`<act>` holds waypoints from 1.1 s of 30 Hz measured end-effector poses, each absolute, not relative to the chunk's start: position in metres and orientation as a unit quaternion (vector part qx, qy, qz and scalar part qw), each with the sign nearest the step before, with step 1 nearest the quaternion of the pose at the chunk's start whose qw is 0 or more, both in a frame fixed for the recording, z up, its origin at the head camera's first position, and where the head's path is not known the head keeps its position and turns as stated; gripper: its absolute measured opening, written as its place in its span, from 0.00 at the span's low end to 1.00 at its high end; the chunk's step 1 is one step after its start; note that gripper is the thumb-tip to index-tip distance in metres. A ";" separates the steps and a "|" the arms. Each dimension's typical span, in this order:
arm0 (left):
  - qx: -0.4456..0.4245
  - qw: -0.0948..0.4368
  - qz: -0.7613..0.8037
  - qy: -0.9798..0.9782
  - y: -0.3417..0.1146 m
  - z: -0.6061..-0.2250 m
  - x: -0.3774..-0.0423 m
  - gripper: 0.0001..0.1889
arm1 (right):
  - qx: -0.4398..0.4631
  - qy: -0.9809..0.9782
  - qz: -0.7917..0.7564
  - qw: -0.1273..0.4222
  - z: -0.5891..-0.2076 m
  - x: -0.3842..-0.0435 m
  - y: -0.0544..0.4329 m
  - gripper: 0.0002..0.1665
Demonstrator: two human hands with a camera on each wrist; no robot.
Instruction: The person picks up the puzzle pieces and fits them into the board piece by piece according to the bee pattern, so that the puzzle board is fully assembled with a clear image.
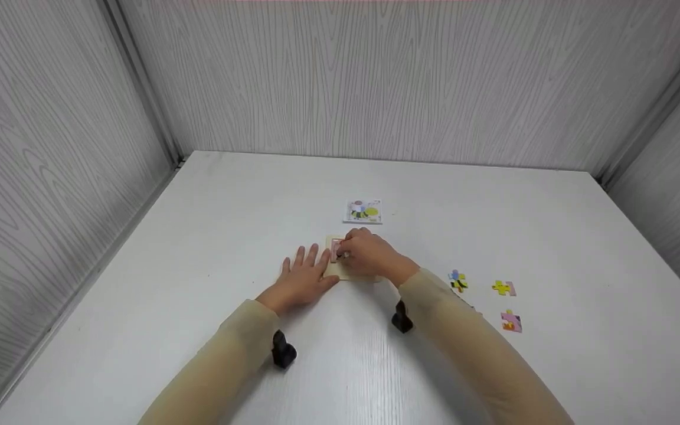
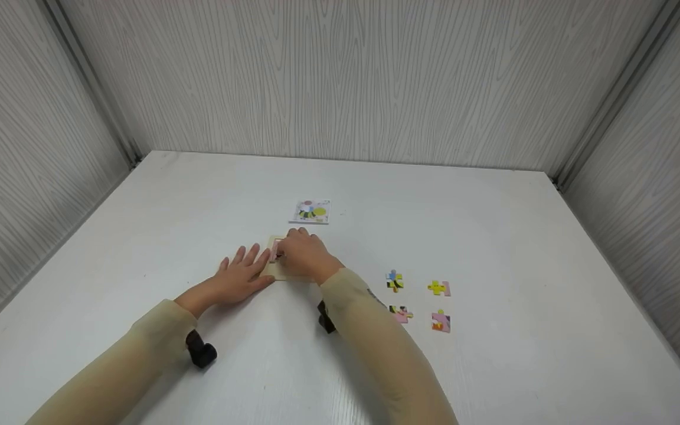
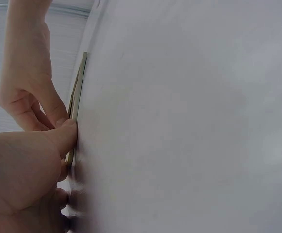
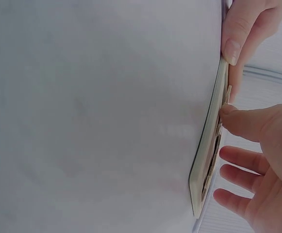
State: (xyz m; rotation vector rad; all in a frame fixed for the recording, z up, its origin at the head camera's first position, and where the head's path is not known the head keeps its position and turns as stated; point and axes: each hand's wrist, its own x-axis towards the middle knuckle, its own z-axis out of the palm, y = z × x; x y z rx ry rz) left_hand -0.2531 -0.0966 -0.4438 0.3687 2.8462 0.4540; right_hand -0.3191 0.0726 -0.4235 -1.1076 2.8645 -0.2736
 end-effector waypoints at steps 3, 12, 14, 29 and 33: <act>0.127 0.116 0.155 0.973 -0.097 -0.443 -0.253 0.37 | -0.369 0.925 -0.092 0.017 -0.423 -0.318 0.073 0.11; 0.129 0.114 0.152 0.973 -0.097 -0.446 -0.254 0.36 | -0.361 0.927 -0.095 0.021 -0.426 -0.319 0.071 0.12; 0.128 0.114 0.151 0.973 -0.097 -0.446 -0.254 0.36 | -0.364 0.927 -0.088 0.018 -0.427 -0.319 0.070 0.12; 0.122 0.121 0.153 0.973 -0.096 -0.444 -0.252 0.37 | -0.347 0.933 -0.088 0.032 -0.424 -0.320 0.081 0.21; 0.122 0.119 0.153 0.973 -0.096 -0.443 -0.252 0.37 | -0.337 0.935 -0.106 0.035 -0.421 -0.320 0.090 0.23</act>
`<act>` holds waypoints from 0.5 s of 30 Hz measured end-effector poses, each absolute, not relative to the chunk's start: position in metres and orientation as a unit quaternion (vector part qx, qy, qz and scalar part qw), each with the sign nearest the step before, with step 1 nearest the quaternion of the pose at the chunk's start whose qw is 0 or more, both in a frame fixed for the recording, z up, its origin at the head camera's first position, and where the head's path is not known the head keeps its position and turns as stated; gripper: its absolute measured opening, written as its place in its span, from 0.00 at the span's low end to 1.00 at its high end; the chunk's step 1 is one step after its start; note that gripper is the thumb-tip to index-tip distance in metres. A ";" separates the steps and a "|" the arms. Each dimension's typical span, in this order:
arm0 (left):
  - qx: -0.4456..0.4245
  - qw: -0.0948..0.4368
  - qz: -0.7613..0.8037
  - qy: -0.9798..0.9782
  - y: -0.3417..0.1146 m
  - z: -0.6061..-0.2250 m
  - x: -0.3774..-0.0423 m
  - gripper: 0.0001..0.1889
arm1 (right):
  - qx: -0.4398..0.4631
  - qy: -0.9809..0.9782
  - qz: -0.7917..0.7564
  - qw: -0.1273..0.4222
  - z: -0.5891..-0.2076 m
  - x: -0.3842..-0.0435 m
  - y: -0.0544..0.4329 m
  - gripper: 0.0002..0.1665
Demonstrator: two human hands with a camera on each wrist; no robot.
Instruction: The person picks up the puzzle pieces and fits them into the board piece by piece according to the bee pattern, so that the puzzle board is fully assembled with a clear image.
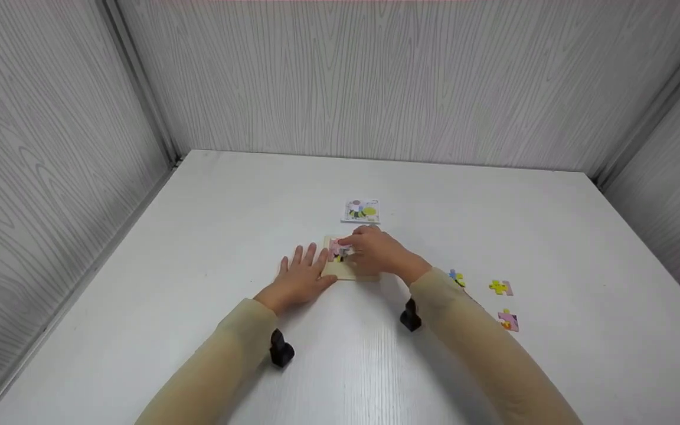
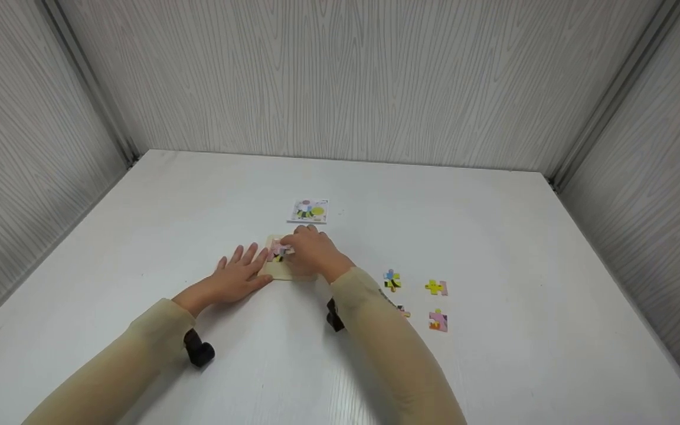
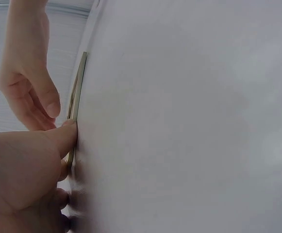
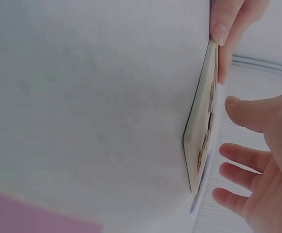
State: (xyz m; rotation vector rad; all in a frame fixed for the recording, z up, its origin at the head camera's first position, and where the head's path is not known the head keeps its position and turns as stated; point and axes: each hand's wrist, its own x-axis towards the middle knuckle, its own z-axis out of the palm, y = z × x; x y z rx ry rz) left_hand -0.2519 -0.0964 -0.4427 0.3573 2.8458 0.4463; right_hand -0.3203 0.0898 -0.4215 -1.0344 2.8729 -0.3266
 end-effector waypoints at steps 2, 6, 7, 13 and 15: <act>0.122 0.119 0.151 0.974 -0.097 -0.442 -0.252 0.37 | -0.329 0.936 -0.117 0.044 -0.420 -0.320 0.095 0.22; 0.121 0.121 0.148 0.974 -0.096 -0.443 -0.252 0.37 | -0.328 0.931 -0.151 0.059 -0.416 -0.319 0.107 0.19; 0.121 0.121 0.149 0.974 -0.096 -0.443 -0.253 0.37 | -0.331 0.928 -0.161 0.060 -0.415 -0.319 0.110 0.18; 0.117 0.126 0.150 0.974 -0.095 -0.444 -0.254 0.37 | -0.335 0.917 -0.205 0.063 -0.409 -0.316 0.128 0.17; 0.117 0.127 0.150 0.973 -0.094 -0.445 -0.254 0.37 | -0.324 0.920 -0.209 0.070 -0.408 -0.314 0.133 0.18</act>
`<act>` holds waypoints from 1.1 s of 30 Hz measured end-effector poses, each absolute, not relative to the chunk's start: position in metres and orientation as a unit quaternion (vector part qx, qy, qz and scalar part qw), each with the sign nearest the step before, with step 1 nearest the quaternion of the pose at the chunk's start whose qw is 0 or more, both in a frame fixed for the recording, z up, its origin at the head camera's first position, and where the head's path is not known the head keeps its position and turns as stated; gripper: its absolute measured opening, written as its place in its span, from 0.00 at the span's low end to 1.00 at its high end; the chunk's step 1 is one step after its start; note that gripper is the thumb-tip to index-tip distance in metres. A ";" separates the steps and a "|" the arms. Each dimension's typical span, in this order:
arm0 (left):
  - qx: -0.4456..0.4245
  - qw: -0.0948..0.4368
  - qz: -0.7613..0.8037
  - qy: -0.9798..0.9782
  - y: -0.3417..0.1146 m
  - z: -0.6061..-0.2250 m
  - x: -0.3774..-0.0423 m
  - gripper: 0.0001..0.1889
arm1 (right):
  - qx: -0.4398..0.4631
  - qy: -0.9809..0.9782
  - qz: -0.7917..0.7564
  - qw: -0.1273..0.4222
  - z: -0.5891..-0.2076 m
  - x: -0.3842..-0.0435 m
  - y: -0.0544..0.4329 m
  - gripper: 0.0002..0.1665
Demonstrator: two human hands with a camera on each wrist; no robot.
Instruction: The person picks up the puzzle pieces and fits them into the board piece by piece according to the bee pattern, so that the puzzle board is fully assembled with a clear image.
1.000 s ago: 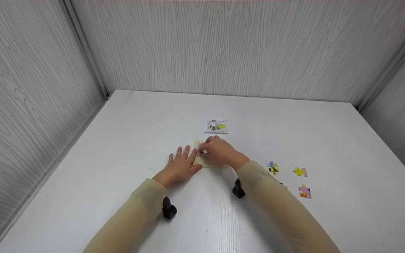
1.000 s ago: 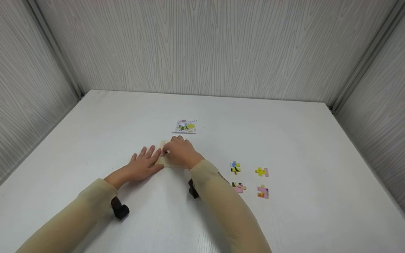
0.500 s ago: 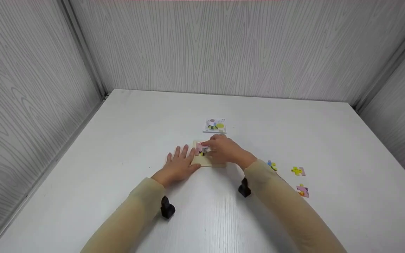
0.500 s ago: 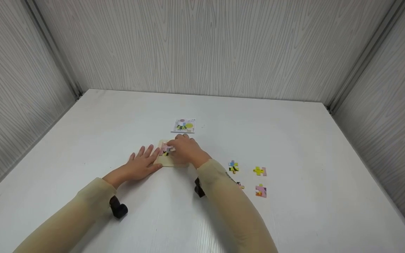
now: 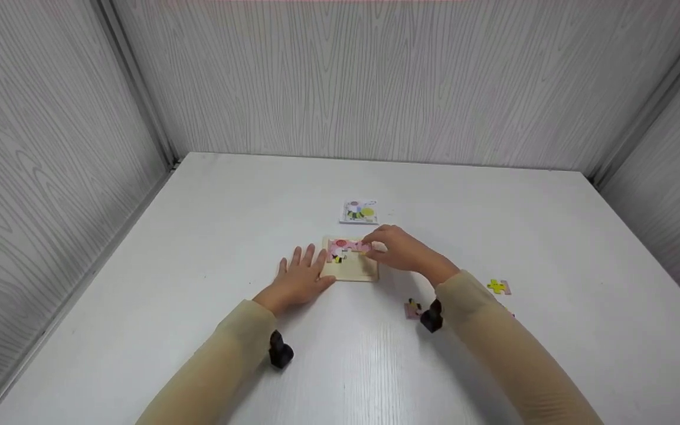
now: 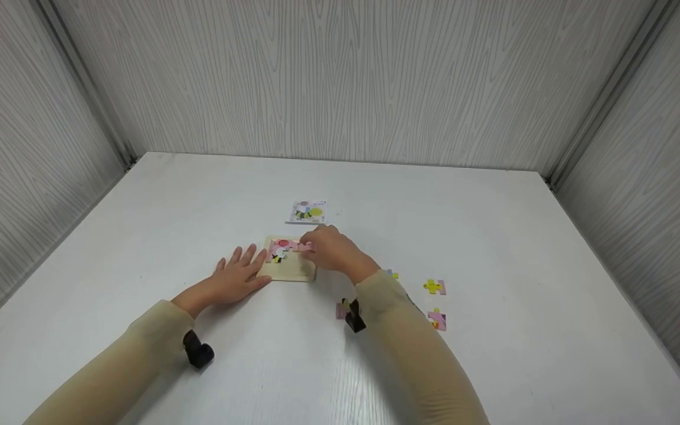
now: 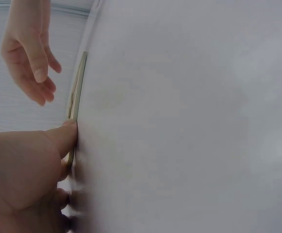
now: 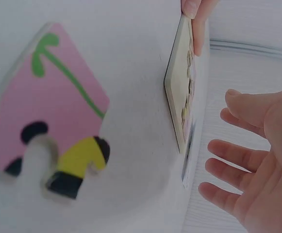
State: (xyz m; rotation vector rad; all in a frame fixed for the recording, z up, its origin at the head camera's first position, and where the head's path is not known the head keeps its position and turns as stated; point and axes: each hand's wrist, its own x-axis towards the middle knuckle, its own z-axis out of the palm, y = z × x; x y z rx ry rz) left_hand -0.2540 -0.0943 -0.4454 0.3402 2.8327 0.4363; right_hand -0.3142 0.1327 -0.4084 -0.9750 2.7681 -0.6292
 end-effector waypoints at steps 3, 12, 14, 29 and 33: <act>0.117 0.126 0.151 0.974 -0.095 -0.448 -0.254 0.37 | -0.311 0.924 -0.208 0.075 -0.408 -0.312 0.140 0.19; 0.123 0.123 0.158 0.972 -0.097 -0.449 -0.256 0.37 | -0.283 0.931 -0.214 0.081 -0.408 -0.304 0.173 0.21; 0.123 0.122 0.161 0.972 -0.098 -0.449 -0.255 0.37 | -0.280 0.932 -0.215 0.077 -0.409 -0.301 0.181 0.21; 0.127 0.107 0.175 0.971 -0.098 -0.449 -0.253 0.36 | -0.264 0.934 -0.229 0.070 -0.407 -0.285 0.237 0.22; 0.128 0.107 0.173 0.971 -0.098 -0.449 -0.253 0.37 | -0.254 0.936 -0.234 0.070 -0.407 -0.282 0.251 0.23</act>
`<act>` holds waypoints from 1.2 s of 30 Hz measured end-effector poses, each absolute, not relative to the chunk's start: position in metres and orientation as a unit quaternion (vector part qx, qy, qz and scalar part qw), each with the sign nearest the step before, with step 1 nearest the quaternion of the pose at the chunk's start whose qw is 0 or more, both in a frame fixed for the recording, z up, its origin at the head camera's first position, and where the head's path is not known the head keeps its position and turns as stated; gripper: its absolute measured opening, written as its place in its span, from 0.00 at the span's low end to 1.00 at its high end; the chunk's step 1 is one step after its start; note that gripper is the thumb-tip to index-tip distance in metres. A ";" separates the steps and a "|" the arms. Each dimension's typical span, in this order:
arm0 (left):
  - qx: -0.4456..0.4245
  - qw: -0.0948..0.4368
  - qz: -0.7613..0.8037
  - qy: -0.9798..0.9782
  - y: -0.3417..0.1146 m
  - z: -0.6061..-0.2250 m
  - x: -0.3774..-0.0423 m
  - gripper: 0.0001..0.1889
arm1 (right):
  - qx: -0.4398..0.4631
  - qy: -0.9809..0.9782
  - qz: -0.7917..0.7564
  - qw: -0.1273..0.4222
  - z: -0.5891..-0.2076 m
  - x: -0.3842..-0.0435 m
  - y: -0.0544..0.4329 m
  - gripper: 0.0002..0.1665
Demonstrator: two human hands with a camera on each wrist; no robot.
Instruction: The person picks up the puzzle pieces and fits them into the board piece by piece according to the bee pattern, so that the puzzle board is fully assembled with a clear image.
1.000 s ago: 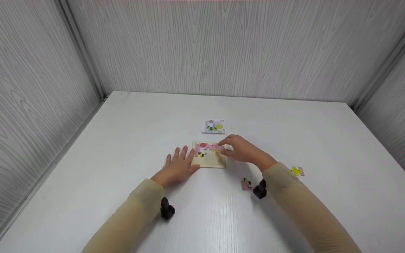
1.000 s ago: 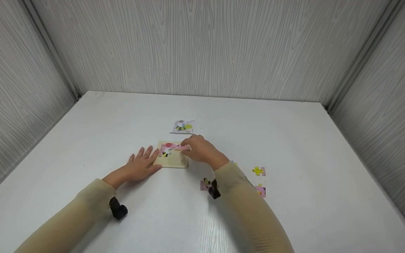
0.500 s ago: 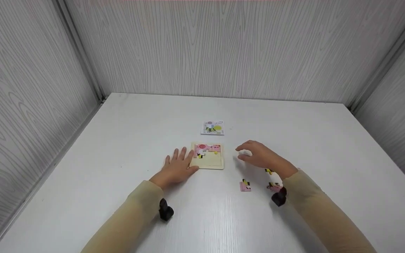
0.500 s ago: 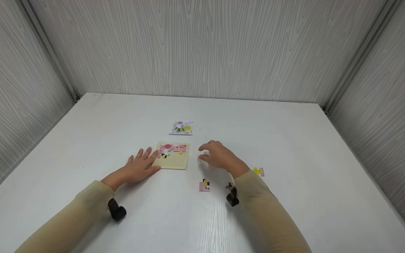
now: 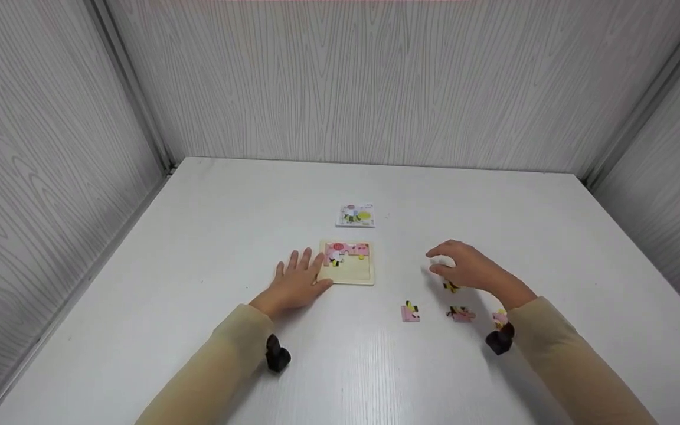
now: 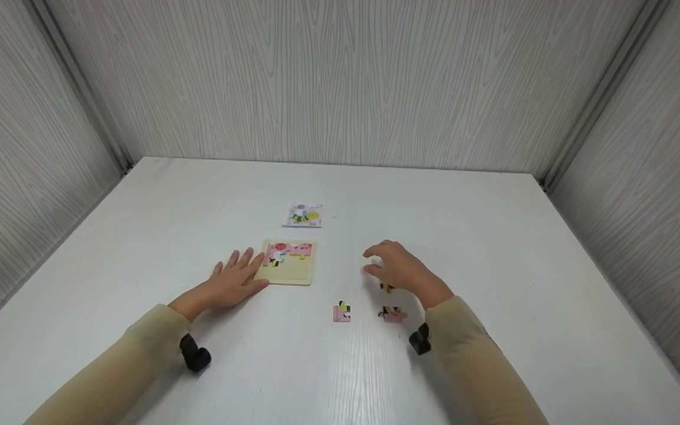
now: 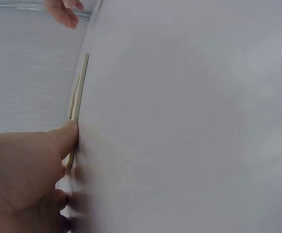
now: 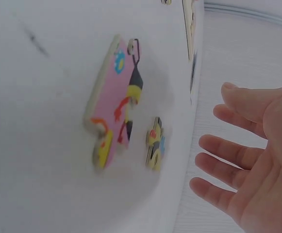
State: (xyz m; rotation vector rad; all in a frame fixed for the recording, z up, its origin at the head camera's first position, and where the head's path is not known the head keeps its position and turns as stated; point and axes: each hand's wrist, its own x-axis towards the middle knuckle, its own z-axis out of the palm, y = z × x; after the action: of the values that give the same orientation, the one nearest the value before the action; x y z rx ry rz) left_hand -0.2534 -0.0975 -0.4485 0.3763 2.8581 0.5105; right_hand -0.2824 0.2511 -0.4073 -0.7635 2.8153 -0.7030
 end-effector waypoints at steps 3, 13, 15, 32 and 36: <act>0.129 0.107 0.175 0.970 -0.098 -0.449 -0.254 0.37 | -0.248 0.936 -0.240 0.071 -0.409 -0.281 0.261 0.24; 0.130 0.109 0.179 0.969 -0.098 -0.447 -0.253 0.36 | -0.225 0.940 -0.241 0.083 -0.416 -0.273 0.286 0.27; 0.129 0.109 0.177 0.970 -0.098 -0.447 -0.253 0.36 | -0.224 0.942 -0.236 0.082 -0.416 -0.272 0.290 0.28; 0.130 0.110 0.175 0.970 -0.098 -0.447 -0.253 0.36 | -0.233 0.958 -0.154 0.068 -0.429 -0.275 0.293 0.23; 0.129 0.110 0.174 0.970 -0.098 -0.446 -0.252 0.36 | -0.239 0.958 -0.150 0.057 -0.430 -0.275 0.292 0.18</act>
State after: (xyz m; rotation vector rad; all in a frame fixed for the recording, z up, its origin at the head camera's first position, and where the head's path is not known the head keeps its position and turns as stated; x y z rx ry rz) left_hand -0.2516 -0.0977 -0.4457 0.3806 2.8515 0.5104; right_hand -0.2752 0.2917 -0.4299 -0.7257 2.9035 -0.4558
